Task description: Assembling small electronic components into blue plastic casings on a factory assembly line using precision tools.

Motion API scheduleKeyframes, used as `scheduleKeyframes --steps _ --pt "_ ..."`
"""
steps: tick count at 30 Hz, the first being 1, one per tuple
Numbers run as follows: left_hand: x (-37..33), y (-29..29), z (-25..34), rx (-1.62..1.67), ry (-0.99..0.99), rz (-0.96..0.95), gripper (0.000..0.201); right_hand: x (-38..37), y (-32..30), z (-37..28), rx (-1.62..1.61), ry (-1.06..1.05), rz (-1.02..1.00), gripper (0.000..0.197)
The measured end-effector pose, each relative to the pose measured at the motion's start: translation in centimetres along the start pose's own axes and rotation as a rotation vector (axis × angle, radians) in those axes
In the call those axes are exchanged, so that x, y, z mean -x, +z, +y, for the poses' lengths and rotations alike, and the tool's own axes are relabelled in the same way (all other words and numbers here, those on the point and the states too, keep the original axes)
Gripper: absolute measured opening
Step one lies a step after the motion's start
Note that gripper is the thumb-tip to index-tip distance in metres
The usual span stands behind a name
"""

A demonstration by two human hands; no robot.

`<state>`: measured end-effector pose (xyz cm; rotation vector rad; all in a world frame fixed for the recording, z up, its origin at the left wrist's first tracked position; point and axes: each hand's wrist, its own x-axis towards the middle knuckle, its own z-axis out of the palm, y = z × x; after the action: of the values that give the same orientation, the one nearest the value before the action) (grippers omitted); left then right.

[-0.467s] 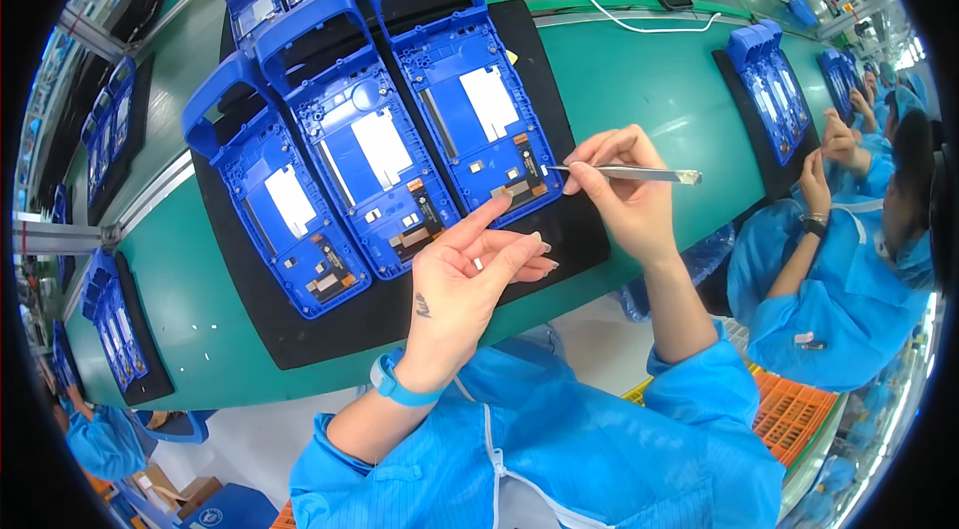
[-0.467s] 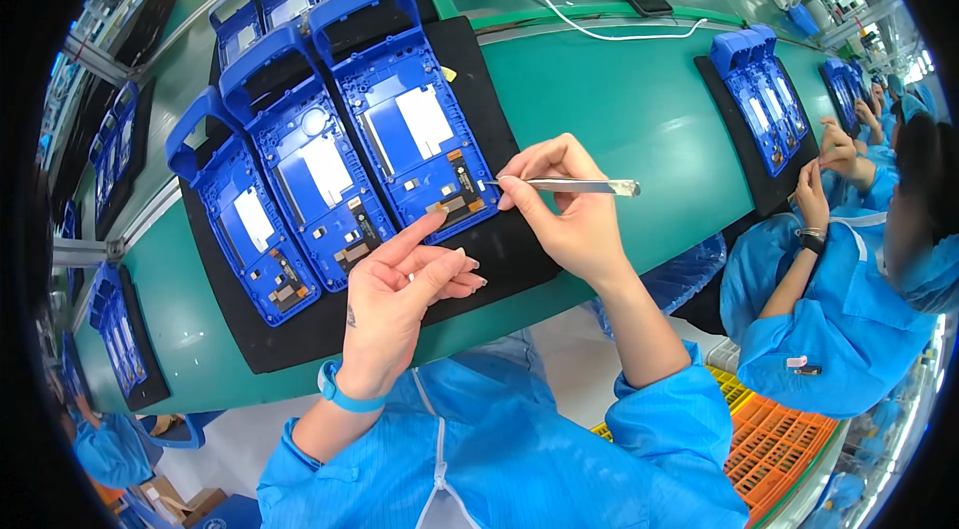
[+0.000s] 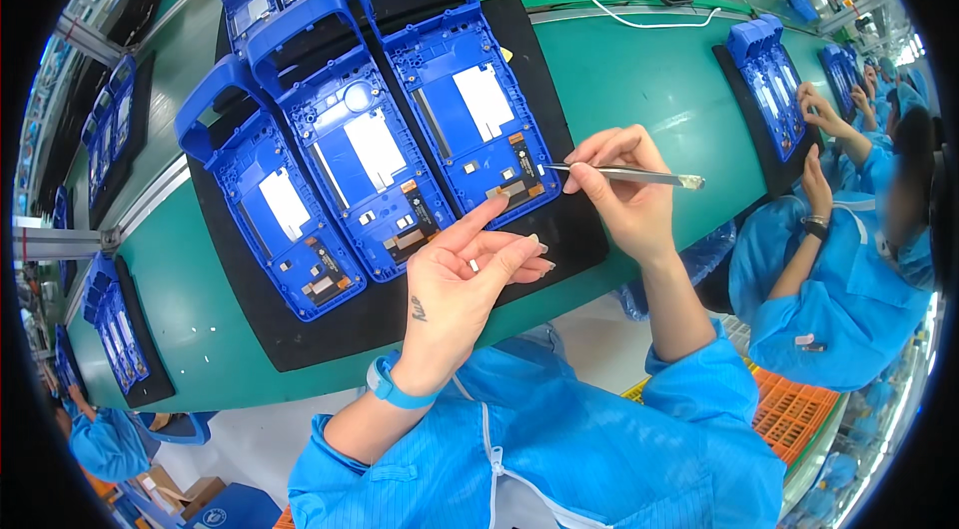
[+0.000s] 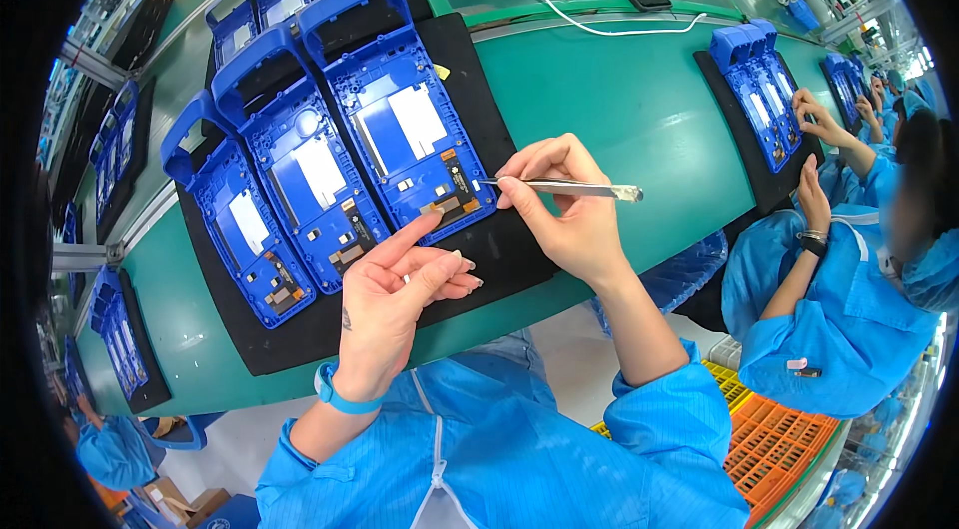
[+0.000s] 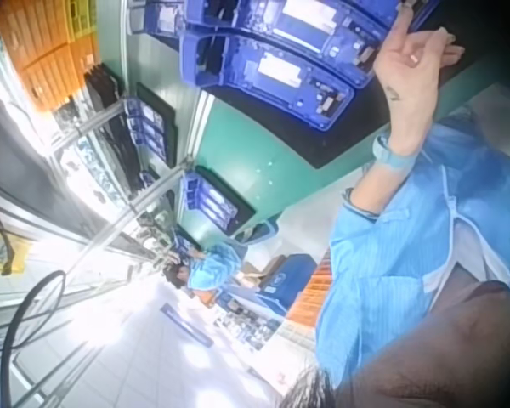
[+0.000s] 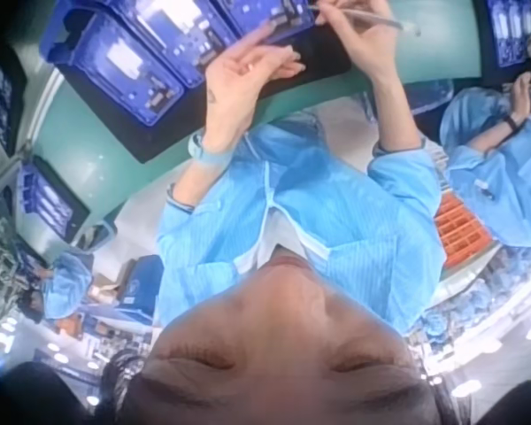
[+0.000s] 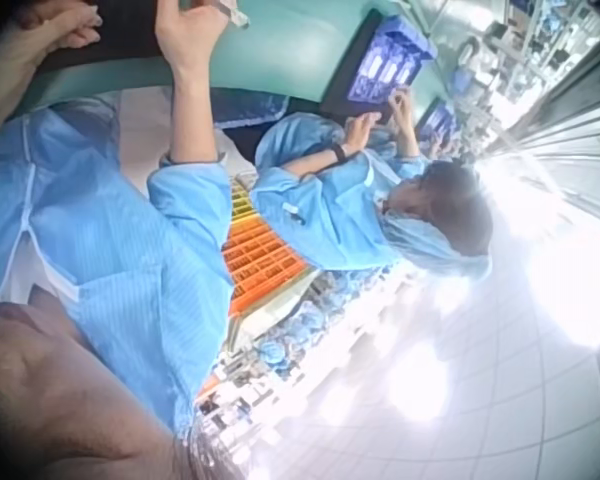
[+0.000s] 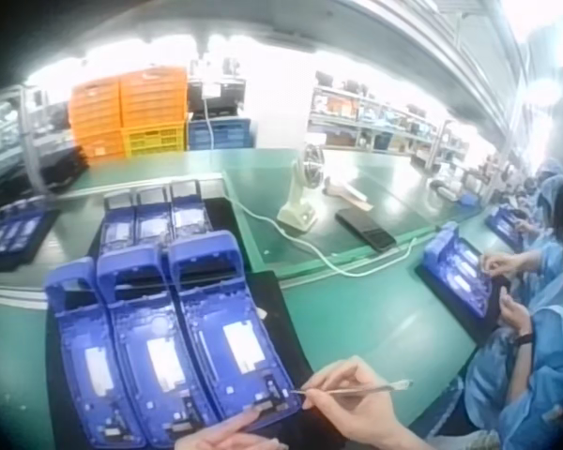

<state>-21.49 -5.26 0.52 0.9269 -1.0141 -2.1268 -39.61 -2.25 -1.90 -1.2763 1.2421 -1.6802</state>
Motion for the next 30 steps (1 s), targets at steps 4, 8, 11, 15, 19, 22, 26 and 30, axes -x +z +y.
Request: scheduleKeyframes --steps 4,8,11,15,19,22,26,30 --pt "0.1 0.0 0.0 0.001 0.004 -0.002 0.047 0.0 0.4 -0.3 0.102 -0.006 0.008 0.015" --pt "0.2 0.0 0.1 -0.014 -0.001 0.0 0.047 -0.1 0.1 0.0 0.006 0.036 0.004 0.015" --pt "0.1 0.0 0.0 -0.002 -0.008 -0.001 0.047 -0.3 -0.5 0.6 -0.078 0.058 -0.021 0.016" --pt "0.1 0.0 0.1 0.008 -0.007 0.002 0.046 -0.2 -0.4 0.4 -0.103 0.072 -0.029 0.016" --pt "-0.1 0.0 0.1 0.004 -0.006 0.0 0.046 -0.2 0.1 0.0 0.007 0.015 0.014 0.017" --pt "0.0 0.0 0.0 0.0 -0.002 0.001 0.046 -0.3 0.1 -0.1 0.039 0.031 0.01 0.017" --pt "0.0 0.1 0.0 -0.003 -0.003 0.001 0.046 -0.6 -0.4 0.3 -0.086 0.088 -0.001 0.017" --pt "0.0 0.1 -0.2 0.001 -0.006 -0.007 0.046 -0.5 -1.1 0.7 -0.135 0.118 -0.012 0.018"
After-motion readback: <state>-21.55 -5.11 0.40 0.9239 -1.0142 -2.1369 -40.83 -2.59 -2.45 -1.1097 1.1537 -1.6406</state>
